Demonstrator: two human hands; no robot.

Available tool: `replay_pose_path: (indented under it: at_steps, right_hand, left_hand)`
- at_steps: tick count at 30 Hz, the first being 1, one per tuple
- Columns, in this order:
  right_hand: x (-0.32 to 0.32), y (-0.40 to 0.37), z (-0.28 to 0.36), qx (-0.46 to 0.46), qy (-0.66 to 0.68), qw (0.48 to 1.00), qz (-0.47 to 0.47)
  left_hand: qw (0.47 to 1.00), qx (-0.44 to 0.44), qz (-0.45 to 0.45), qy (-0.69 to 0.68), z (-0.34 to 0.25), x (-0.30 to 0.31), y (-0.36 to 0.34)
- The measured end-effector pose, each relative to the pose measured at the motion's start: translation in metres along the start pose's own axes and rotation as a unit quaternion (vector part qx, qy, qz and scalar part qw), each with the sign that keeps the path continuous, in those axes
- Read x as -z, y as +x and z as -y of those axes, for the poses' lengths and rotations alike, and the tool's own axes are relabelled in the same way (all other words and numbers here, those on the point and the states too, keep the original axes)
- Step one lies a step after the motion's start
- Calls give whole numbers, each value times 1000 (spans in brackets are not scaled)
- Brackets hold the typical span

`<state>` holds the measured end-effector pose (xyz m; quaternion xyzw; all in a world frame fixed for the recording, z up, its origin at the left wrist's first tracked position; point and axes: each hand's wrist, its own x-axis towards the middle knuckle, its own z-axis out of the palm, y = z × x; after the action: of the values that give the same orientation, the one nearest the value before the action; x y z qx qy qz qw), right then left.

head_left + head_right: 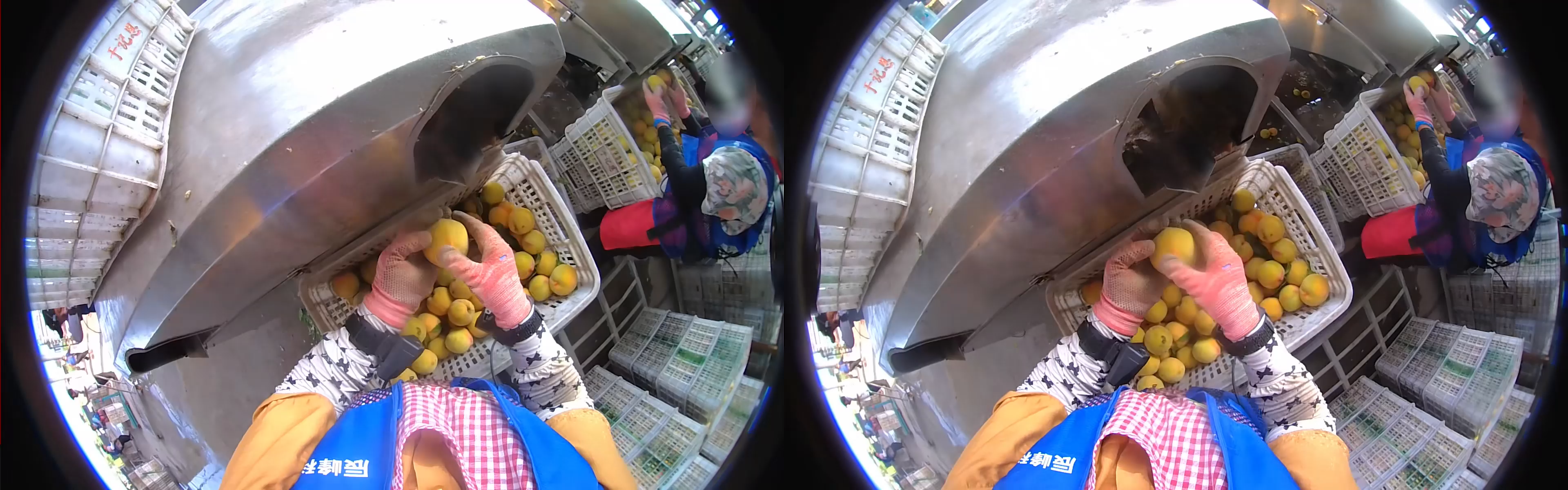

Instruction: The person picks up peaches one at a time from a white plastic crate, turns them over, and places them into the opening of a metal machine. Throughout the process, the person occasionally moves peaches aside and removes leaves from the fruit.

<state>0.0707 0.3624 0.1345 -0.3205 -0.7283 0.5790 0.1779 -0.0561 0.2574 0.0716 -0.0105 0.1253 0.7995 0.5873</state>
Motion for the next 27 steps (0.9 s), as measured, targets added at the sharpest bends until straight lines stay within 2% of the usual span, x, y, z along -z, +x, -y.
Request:
replay_pose_path:
  at_steps: [1, 3, 4, 6, 8, 13, 15, 16, 17, 18, 20, 21, 22, 23, 24, 25, 27]
  right_hand:
    - [4, -2, 3, 0, 1, 1000, -4]
    - [9, -2, 10, 115, -59, 991, -17]
    - [9, 4, 6, 221, -96, 970, -27]
    - [9, -3, 4, 222, -135, 964, -66]
    - [5, -8, 8, 199, -184, 956, -116]
    - [3, 29, 5, 229, -187, 943, -151]
    - [7, 60, 3, 270, -233, 914, -191]
    - [6, 78, 0, 262, -269, 905, -198]
    - [3, 99, -3, 254, -304, 895, -203]
    - [-7, 124, 1, 263, -319, 888, -202]
    - [-16, 144, 7, 279, -343, 874, -200]
    - [-11, 144, 21, 304, -351, 861, -207]
    - [-5, 135, 20, 295, -354, 865, -196]
    - [6, 129, 17, 286, -204, 921, -166]
    - [16, 125, 14, 270, -49, 952, -136]
    - [23, 113, 8, 264, -51, 954, -130]
    - [36, 76, -3, 154, -22, 979, -130]
  left_hand:
    - [1000, 1, -1, 10, 3, -8, -1]
    - [1000, -1, 0, 24, 5, -25, -2]
    - [999, 3, -23, 33, 7, -35, -3]
    - [998, 6, -44, 42, 6, -51, -7]
    - [977, -38, -45, 204, 7, -61, -8]
    - [980, -40, -38, 191, 6, -25, 6]
    - [984, -33, -48, 170, 4, -1, -1]
    - [939, -69, -90, 325, 3, 9, -9]
    - [867, -102, -131, 470, 0, 20, -13]
    - [867, -97, -138, 468, -3, 35, -13]
    - [709, -17, -189, 679, -7, 66, -25]
    - [712, -6, -196, 674, -9, 74, -28]
    - [629, -10, -172, 758, -11, 80, -30]
    - [537, -16, -141, 832, -13, 83, -29]
    - [507, 3, -107, 855, -14, 84, -27]
    - [513, 9, -110, 852, -15, 91, -27]
    - [406, 61, 24, 911, -13, 107, -30]
